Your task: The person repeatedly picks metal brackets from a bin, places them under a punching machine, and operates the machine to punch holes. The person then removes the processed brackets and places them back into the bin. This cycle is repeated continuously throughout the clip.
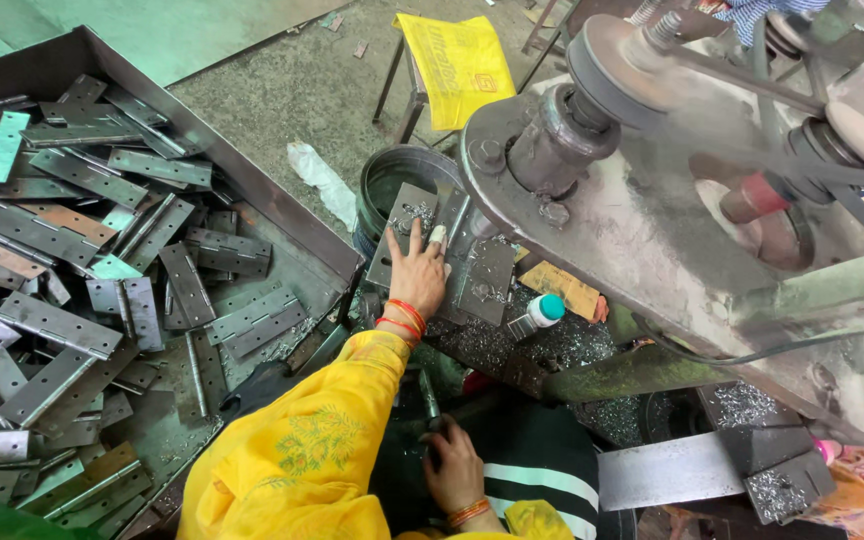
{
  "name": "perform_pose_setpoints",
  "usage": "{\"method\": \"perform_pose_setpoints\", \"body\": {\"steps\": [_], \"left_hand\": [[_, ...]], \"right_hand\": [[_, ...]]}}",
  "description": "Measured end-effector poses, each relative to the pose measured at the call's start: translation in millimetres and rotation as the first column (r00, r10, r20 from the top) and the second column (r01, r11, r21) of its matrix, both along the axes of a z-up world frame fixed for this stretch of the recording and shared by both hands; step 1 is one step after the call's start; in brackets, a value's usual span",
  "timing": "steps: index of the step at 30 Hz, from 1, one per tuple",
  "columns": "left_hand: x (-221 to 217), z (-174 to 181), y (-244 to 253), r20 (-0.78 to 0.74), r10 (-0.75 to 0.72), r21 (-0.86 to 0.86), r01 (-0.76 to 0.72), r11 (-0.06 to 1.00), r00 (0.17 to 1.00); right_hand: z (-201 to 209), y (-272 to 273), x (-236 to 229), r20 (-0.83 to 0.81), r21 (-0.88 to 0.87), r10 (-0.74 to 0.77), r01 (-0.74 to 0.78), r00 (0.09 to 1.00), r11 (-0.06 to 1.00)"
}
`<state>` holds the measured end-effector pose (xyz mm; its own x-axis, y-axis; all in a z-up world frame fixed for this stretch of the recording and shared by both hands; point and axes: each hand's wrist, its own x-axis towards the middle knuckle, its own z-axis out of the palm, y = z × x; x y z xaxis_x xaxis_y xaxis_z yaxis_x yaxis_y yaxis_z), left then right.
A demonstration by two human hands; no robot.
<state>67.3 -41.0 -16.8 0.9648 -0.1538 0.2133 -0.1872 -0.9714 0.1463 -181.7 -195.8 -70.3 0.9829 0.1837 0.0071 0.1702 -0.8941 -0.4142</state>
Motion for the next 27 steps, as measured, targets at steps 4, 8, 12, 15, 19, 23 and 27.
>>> {"method": "perform_pose_setpoints", "body": {"steps": [4, 8, 12, 15, 19, 23, 27], "left_hand": [[4, -6, 2, 0.007, -0.005, 0.008, 0.005, 1.000, 1.000], [10, -9, 3, 0.164, 0.017, -0.059, -0.007, 0.998, 0.986], [6, -7, 9, 0.045, -0.018, -0.030, 0.019, 0.999, 0.999], [-9, -7, 9, 0.119, -0.044, -0.060, 0.052, 0.997, 0.992], [-38, 6, 13, 0.151, -0.092, -0.044, 0.100, 0.994, 0.984], [-77, 20, 25, 0.076, -0.168, -0.032, 0.171, 0.985, 0.983], [-107, 26, 35, 0.043, -0.238, 0.003, 0.238, 0.971, 0.970]], "right_hand": [[-30, -12, -3, 0.026, 0.024, -0.001, 0.000, 1.000, 1.000], [-15, -11, 5, -0.119, -0.012, -0.017, 0.016, 0.993, 1.000], [27, -2, 16, -0.094, -0.032, 0.022, -0.025, 0.995, 0.999], [59, -1, 32, -0.222, -0.049, 0.005, -0.016, 0.975, 0.999], [82, 7, 39, -0.217, -0.076, 0.012, -0.030, 0.976, 0.997], [86, 10, 37, -0.210, -0.087, -0.011, -0.008, 0.978, 0.996], [85, 10, 38, -0.225, -0.070, -0.012, -0.004, 0.974, 0.998]]}}
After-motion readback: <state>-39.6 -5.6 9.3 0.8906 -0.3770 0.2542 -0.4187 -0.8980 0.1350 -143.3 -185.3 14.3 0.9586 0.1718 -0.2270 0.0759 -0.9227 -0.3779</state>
